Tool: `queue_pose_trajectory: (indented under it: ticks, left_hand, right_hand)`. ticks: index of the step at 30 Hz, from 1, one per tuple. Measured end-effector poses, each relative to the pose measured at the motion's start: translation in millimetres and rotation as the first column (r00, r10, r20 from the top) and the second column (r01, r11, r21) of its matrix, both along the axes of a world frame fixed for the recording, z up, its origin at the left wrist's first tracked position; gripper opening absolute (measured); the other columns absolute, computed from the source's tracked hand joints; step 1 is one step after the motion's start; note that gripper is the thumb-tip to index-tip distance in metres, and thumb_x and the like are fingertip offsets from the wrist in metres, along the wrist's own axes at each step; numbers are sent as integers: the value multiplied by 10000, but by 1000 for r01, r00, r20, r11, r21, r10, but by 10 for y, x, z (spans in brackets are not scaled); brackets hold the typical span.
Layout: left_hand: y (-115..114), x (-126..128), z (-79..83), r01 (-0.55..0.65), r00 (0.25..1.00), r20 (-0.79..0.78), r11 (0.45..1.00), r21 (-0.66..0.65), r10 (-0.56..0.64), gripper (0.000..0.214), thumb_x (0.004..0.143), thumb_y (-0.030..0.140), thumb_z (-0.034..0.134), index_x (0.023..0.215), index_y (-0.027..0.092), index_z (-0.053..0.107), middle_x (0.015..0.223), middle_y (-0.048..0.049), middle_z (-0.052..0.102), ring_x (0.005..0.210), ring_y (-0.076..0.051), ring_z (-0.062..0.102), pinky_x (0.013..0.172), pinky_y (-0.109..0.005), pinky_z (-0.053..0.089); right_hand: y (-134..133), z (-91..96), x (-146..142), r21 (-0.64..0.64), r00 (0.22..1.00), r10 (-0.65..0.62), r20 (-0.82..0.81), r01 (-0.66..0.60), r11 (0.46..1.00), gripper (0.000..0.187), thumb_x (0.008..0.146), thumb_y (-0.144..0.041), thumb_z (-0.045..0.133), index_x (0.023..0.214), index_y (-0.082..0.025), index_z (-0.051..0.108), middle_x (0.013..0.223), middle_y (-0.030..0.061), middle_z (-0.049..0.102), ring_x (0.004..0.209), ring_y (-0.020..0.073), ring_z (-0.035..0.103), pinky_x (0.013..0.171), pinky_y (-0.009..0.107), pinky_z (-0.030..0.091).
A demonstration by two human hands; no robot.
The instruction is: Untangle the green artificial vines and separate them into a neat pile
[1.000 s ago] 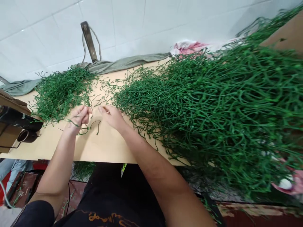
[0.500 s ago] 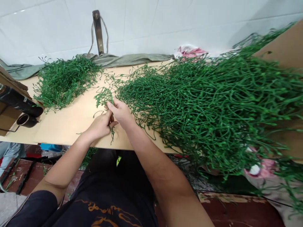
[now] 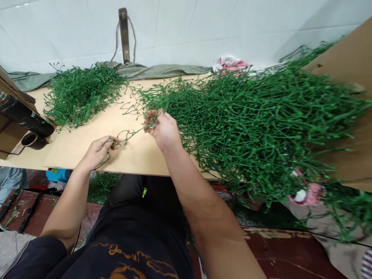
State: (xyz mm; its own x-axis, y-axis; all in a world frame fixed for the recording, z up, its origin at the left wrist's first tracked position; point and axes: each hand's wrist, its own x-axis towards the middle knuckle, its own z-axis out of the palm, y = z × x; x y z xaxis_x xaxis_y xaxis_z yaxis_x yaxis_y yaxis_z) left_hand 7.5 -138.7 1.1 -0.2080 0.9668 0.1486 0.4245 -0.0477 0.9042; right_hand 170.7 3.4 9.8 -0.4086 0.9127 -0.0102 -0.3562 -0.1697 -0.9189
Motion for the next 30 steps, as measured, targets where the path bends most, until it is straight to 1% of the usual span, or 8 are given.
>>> queue_pose_trajectory:
  ticks: [3, 6, 8, 11, 15, 20, 25, 30]
  left_hand:
    - [-159, -105, 79, -146, 978, 148, 989, -17, 147, 159, 770, 209, 517, 833, 150, 651, 761, -26, 628, 640, -89, 542, 621, -194, 412]
    - [-309, -173, 151, -207, 964, 157, 977, -53, 213, 142, 733, 187, 557, 838, 148, 644, 742, -12, 605, 610, -79, 509, 588, -186, 396]
    - [-400, -225, 158, -205, 970, 118, 976, -74, 213, 178, 731, 202, 565, 888, 157, 638, 746, -7, 590, 629, -83, 497, 600, -188, 393]
    - [-495, -322, 113, -203, 974, 87, 976, -74, 209, 247, 725, 212, 565, 965, 174, 613, 782, -6, 563, 693, -97, 508, 642, -197, 397]
    - [-458, -421, 40, -208, 977, 46, 978, -15, 208, 330, 693, 169, 541, 1021, 163, 579, 870, -28, 561, 834, -125, 523, 744, -221, 397]
    - [-119, -420, 17, -190, 978, -72, 977, 98, 197, 411, 652, 156, 487, 1054, 167, 571, 997, -60, 555, 905, -160, 499, 793, -270, 395]
    - [248, -355, 37, -278, 947, -98, 936, 217, 304, 433, 615, 131, 473, 1028, 180, 594, 1071, -71, 545, 1036, -204, 473, 933, -357, 359]
    - [389, -249, 115, -308, 939, -42, 888, 341, 342, 429, 588, 76, 424, 962, 183, 607, 1044, -51, 578, 1039, -190, 494, 937, -349, 363]
  right_hand:
    - [-162, -29, -263, -152, 988, 153, -13, -154, 976, 227, 854, -390, 427, 763, -198, 508, 719, 16, 609, 603, 91, 564, 660, 272, 493]
    - [-297, -94, -613, -270, 956, 293, 1, -282, 921, 220, 876, -265, 392, 733, -176, 532, 700, 23, 627, 612, 86, 588, 715, 273, 489]
    - [-316, -140, -816, -273, 950, 310, 42, -287, 918, 212, 868, -240, 415, 706, -171, 534, 706, 21, 640, 646, 90, 607, 742, 270, 479]
    - [-220, -177, -964, -179, 973, 193, 125, -170, 969, 217, 860, -228, 437, 674, -168, 532, 679, 11, 638, 714, 103, 624, 785, 269, 464]
    - [-23, -165, -824, -36, 992, 38, 118, -34, 999, 204, 848, -206, 462, 661, -164, 531, 662, 7, 627, 708, 108, 620, 791, 269, 462]
    - [25, -133, -485, 49, 993, 20, 118, -26, 998, 203, 789, -355, 550, 704, -173, 525, 724, 25, 630, 661, 117, 602, 648, 275, 475]
    - [-19, -113, -328, 241, 988, -19, 155, -19, 970, 392, 613, -539, 649, 703, -177, 530, 715, 16, 614, 641, 122, 571, 632, 286, 468]
    - [-103, -59, -247, 388, 969, -132, 208, 43, 921, 387, 638, -550, 616, 710, -176, 543, 699, 13, 605, 627, 118, 543, 661, 303, 476]
